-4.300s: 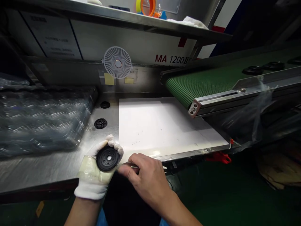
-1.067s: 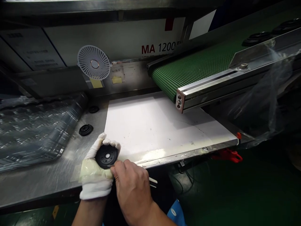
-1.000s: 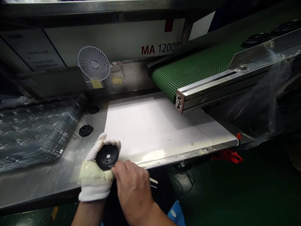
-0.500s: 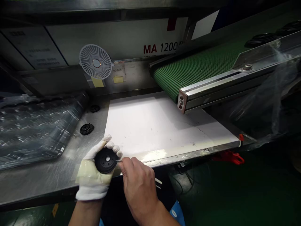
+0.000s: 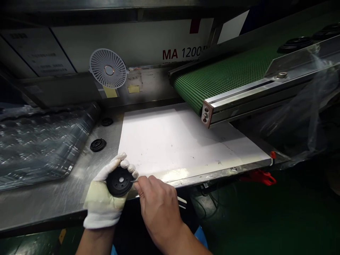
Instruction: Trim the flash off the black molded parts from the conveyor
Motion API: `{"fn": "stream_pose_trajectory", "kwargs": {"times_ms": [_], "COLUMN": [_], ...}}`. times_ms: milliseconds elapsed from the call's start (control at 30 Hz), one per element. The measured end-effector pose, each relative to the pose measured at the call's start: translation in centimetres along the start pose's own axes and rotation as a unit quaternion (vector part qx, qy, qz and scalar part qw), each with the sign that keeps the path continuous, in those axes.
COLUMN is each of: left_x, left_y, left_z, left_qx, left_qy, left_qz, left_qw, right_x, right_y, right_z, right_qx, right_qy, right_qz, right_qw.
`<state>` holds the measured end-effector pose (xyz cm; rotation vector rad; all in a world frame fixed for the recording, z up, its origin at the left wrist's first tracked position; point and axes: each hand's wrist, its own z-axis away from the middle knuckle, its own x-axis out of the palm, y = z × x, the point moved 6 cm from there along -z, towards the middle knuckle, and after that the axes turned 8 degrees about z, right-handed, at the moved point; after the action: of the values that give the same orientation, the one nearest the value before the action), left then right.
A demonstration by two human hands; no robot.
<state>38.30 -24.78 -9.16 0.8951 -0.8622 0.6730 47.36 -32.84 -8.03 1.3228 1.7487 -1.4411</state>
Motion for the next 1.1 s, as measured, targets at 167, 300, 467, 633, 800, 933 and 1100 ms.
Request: {"fn": "stream_pose_trajectory", "kwargs": {"times_ms": [167, 300, 467, 633, 800, 933, 1100], "left_x": [-0.2, -0.5, -0.4, -0.2, -0.3, -0.7, -1.1], "left_y": [0.2, 0.1, 0.2, 0.3, 0.3, 0.4, 0.6], "left_z": [-0.1, -0.1, -0.3, -0.2, -0.3, -0.6, -0.6], "left_qx": [0.016, 0.017, 0.04, 0.036, 0.028, 0.011, 0.011], "left_qy": [0.021, 0.031, 0.024, 0.019, 0.033, 0.052, 0.064], "left_qz": [0.002, 0.004, 0.022, 0.033, 0.045, 0.078, 0.102], "left_qw": [1.0, 0.999, 0.999, 0.999, 0.998, 0.996, 0.993], "right_x": [0.7, 0.9, 1.1, 0.4, 0.5, 0.7, -0.1], "right_y": [-0.4, -0.5, -1.3, -0.9, -1.1, -1.7, -0.5], "right_z": [0.6, 0.6, 0.7, 0.2, 0.3, 0.9, 0.9], "right_qx": [-0.017, -0.013, -0.025, -0.008, -0.017, -0.03, 0.051], "right_qy": [-0.017, -0.02, -0.022, 0.0, 0.012, -0.024, -0.081], "right_qz": [0.008, -0.001, -0.036, -0.049, -0.018, -0.07, -0.158], "right_qw": [1.0, 1.0, 0.999, 0.999, 1.0, 0.997, 0.983]}}
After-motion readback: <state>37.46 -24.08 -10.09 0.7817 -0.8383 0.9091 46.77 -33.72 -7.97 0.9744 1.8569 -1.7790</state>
